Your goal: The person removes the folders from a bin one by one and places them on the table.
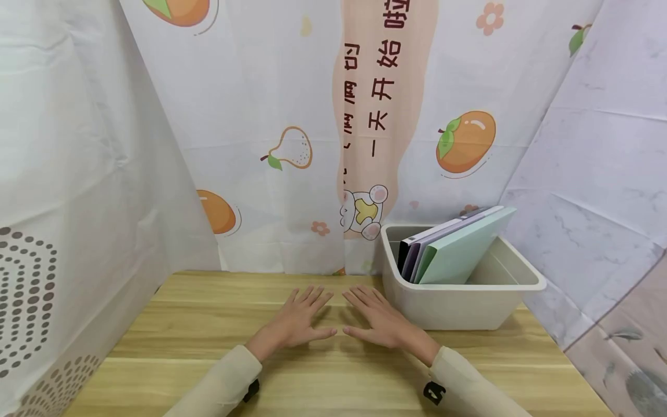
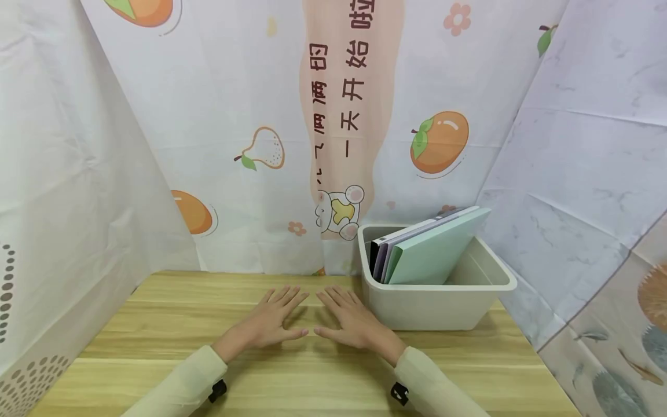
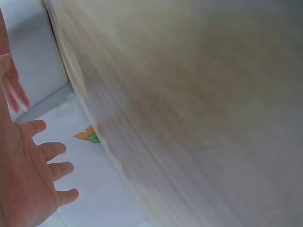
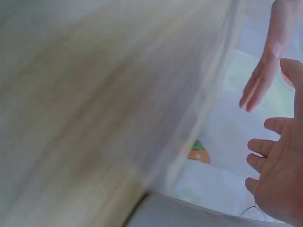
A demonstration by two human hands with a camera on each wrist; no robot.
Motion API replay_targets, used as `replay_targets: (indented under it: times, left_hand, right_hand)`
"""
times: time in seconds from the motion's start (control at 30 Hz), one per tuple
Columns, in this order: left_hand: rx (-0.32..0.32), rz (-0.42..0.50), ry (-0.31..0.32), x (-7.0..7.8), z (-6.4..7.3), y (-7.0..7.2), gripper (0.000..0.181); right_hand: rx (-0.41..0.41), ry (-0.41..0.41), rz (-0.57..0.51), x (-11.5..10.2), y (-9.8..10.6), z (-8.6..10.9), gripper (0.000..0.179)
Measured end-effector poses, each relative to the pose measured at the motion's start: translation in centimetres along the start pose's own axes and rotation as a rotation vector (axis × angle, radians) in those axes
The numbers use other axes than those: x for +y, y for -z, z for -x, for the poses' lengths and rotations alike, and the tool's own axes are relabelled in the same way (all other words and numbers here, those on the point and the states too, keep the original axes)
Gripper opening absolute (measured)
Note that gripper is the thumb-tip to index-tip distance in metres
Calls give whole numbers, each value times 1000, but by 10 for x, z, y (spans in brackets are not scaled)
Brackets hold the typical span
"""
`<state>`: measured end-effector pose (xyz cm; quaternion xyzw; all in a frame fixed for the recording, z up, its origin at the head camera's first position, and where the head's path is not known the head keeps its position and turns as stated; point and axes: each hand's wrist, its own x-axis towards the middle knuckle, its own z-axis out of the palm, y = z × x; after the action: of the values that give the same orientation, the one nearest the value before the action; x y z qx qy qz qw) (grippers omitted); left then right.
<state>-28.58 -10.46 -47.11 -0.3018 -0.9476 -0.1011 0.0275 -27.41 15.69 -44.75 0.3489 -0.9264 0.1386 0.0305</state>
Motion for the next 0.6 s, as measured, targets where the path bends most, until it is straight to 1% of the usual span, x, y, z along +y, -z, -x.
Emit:
replay_targets:
  times: [0.1,0.13,0.2,0.27,0.33,0.5,0.57,0.6]
  left_hand:
    - [9,0,-1,0,-2,0,91]
    - [12,2,-1,0,-3,0,91]
    - [21,12,-1,1,-4,1,90]
    - [27,20,-1,2,-6,1,90]
    - [34,33,0,2,-8,1,90]
    - [46,51,10,1,-12,-1,90]
    - [49,54,11,1,-13,-2,89]
    - [50,54,11,1,-14,-2,89]
  right_hand:
    - [91,84,52,-3,6,2,77]
    - [137,122,71,-3,9,3,75]
    - [255,208,114,-4,15,5,70]
    - [394,291,156,-3,22,8,65]
    - [551,388,185,-2,30,9,58]
    - [939,641,238,5,56,13,34]
    - [1077,706,260,10,67,16,26]
    - [1142,726,272,12,72,17,24]
